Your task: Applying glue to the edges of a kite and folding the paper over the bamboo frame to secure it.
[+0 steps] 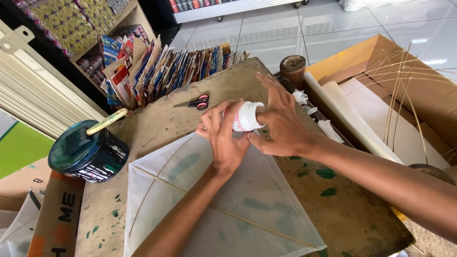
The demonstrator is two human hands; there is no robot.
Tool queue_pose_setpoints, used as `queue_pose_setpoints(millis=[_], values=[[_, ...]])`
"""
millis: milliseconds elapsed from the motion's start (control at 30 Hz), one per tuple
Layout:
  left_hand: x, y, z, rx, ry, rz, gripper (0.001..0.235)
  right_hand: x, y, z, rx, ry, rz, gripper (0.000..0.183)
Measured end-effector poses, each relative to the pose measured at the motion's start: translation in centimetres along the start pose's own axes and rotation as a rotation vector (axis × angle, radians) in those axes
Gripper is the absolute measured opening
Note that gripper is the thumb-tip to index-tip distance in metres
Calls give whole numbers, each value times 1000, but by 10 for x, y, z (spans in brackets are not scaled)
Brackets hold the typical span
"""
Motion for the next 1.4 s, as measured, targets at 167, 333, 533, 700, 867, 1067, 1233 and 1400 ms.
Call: queue_pose_setpoints(millis=[167,333,533,700,867,1067,1233,1400], values=[[3,3,-2,19,-6,15,83,2,-2,0,-13,3,-38,34],[1,-2,-3,18,2,25,81,5,-1,-1,-50,-28,-45,35],[2,0,-3,29,-1,30,80,7,-1,0,-53,-25,-68,35],[1,4,-4,10,0,26,80,9,-2,1,-37,5,-32,31],[1,4,-4,0,-3,33,78,8,-2,0,-21,5,15,28],[-1,26,-4,-71,-18,33,73,-28,2,7,83,22,281,28],[-16,49,-2,-259,-29,52,74,-8,-32,2,144,5,511,45],[-29,99,-15,-655,-52,144,76,10,-51,-4,278,86,614,50]])
Point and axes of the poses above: each hand's wrist, its own z-axis towards the middle knuckle, its own x-axis out of the palm, y = z × x, the point moved 9 cm from there along z, towards the middle knuckle, and after that the axes turned 14 degrees about -z, right-handed, at the moved point
